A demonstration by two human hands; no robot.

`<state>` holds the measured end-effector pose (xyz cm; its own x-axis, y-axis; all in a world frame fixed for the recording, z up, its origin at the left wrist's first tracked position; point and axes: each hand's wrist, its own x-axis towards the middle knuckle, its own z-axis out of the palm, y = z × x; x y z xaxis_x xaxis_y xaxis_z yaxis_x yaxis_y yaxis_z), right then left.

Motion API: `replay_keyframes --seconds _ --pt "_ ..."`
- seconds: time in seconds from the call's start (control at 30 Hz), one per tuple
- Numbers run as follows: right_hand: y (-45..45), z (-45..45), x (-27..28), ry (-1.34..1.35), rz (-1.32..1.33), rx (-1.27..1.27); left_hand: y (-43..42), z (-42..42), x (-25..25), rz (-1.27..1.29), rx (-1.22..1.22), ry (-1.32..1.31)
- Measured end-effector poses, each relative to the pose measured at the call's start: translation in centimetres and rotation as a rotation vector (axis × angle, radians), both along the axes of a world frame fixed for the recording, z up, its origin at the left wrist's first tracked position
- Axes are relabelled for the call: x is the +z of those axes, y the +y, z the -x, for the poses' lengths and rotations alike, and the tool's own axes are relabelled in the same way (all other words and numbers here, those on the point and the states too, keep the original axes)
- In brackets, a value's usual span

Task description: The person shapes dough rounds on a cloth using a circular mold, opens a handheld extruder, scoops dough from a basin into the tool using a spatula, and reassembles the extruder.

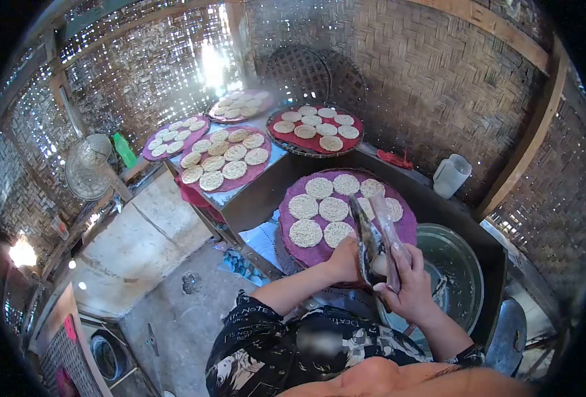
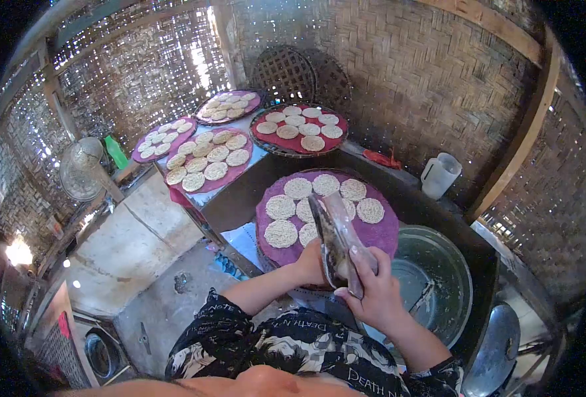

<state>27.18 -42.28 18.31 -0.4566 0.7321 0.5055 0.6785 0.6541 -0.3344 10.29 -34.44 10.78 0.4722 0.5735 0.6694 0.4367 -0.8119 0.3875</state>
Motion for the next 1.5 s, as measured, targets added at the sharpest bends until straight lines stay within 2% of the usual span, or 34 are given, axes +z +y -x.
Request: replay_keyframes --seconds 0.03,0.1,0.13,0.17,0.2,0.27,0.3,0.37,0.43,0.47,0.6,0.63,0.73,0.8,0.93,0.97,1.07,1.1,1.2,1.3,1.5 --pt "0.6 -0.1 0.0 0.003 0.02 0.022 -0.1 0.3 0.0 0.093 0.044 0.027" --pt "2.5 -0.7 0.1 0.037 -0.03 0.089 0.6 0.4 -1.1 0.36 0.001 -0.115" --pt "3.0 -1.6 -0.7 0.202 0.313 0.118 1.4 0.5 -2.4 0.49 -0.018 -0.188" --pt "3.3 -2.8 -1.8 0.364 0.654 0.146 2.9 0.3 -4.7 0.62 -0.138 -0.36" --pt "3.6 -3.4 -2.6 0.425 0.854 0.245 4.3 0.1 -7.0 0.745 -0.253 -0.539" --pt "4.4 -4.8 -4.1 0.527 1.273 0.364 3.0 1.4 -2.7 0.669 -0.192 -0.332" --pt "3.8 -4.5 -3.7 0.556 1.283 0.403 2.0 2.3 0.1 0.639 -0.201 -0.24" --pt "3.9 -5.3 -4.4 0.663 1.379 0.459 3.8 4.3 2.0 0.882 -0.557 -0.467" --pt "3.3 -4.3 -2.3 0.799 1.474 0.498 5.6 5.4 6.3 0.939 -1.197 -1.054" --pt "3.0 -3.9 -1.6 0.873 1.524 0.51 5.5 6.0 8.3 0.999 -1.234 -1.182" --pt "4.6 -5.4 -1.7 0.863 1.624 0.512 7.8 5.2 8.6 0.867 -1.471 -1.075" --pt "5.3 -5.8 -1.6 0.851 1.616 0.483 7.9 4.8 8.7 0.844 -1.459 -1.152" --pt "7.8 -6.6 -1.4 0.725 1.631 0.324 10.7 3.9 6.3 0.992 -1.201 -1.349" --pt "8.8 -6.7 -1.4 0.658 1.605 0.18 11.6 3.8 4.7 1.099 -1.196 -1.489" --pt "9.4 -6.1 -1.7 0.531 1.619 0.089 11.9 3.8 1.8 1.197 -1.067 -1.705" --pt "9.5 -6.2 -2.0 0.488 1.608 0.094 11.7 3.9 1.0 1.183 -0.974 -1.702" --pt "9.3 -5.9 -2.1 0.4 1.596 0.095 10.5 4.2 0.3 1.143 -0.975 -1.69" --pt "9.2 -5.7 -2.1 0.377 1.595 0.094 10.1 4.0 0.5 1.137 -0.801 -1.732" --pt "9.3 -5.5 -3.1 0.352 1.571 0.067 10.3 4.3 -0.7 1.12 -0.831 -1.74" --pt "9.0 -4.6 -2.0 0.245 1.493 -0.016 10.5 4.2 -1.5 1.115 -0.854 -1.761" --pt "7.6 -4.8 -0.4 0.304 1.459 -0.066 9.7 3.3 -2.5 1.14 -0.837 -1.805"
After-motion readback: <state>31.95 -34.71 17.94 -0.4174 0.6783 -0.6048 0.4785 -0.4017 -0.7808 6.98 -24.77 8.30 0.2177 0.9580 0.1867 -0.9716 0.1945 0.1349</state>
